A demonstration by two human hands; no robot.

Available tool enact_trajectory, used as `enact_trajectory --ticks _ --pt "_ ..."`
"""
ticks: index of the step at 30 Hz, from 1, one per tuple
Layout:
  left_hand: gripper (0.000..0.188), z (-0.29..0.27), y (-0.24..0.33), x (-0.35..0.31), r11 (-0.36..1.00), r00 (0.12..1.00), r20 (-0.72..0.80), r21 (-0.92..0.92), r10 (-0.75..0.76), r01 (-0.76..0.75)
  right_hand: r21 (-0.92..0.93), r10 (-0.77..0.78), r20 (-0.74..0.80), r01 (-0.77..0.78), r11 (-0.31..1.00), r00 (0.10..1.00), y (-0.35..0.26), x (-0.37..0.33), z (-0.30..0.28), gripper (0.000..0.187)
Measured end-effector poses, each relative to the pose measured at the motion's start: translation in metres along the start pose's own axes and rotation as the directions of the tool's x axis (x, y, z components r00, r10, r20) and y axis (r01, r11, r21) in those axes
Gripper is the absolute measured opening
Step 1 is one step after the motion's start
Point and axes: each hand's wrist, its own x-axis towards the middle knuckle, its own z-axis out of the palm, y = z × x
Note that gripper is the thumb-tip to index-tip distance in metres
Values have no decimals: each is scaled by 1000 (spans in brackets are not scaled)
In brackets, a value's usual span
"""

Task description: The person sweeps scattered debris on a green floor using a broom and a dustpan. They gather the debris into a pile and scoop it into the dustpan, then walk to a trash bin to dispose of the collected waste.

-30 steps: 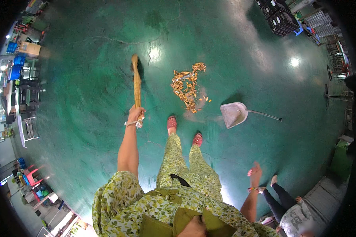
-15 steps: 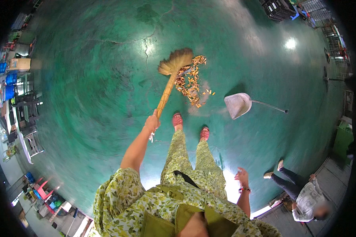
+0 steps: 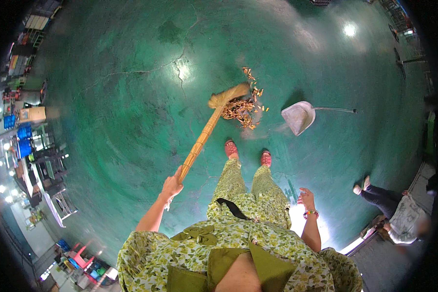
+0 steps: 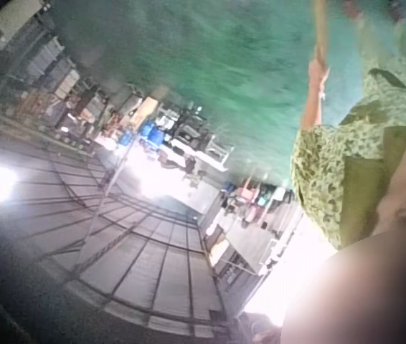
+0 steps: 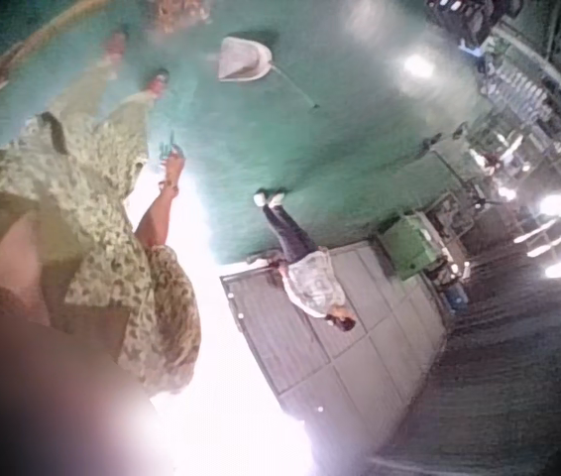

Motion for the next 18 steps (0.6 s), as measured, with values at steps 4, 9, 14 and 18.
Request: enact_trajectory --ticks 4,9,14,18 --pt "73 -40 8 42 998 992 -108 17 66 -65 106 75 -2 -74 992 997 31 5 7 28" --pt "69 -103 57 180 994 986 -126 45 105 -101 196 56 -54 -45 980 997 49 -22 14 29" --pt "45 -123 144 285 991 981 -160 95 106 -91 240 162 -182 -116 964 970 79 -89 -4 30" --pt "45 -120 181 311 992 998 -39 120 55 -50 282 313 -244 -242 929 918 111 -129 -7 30"
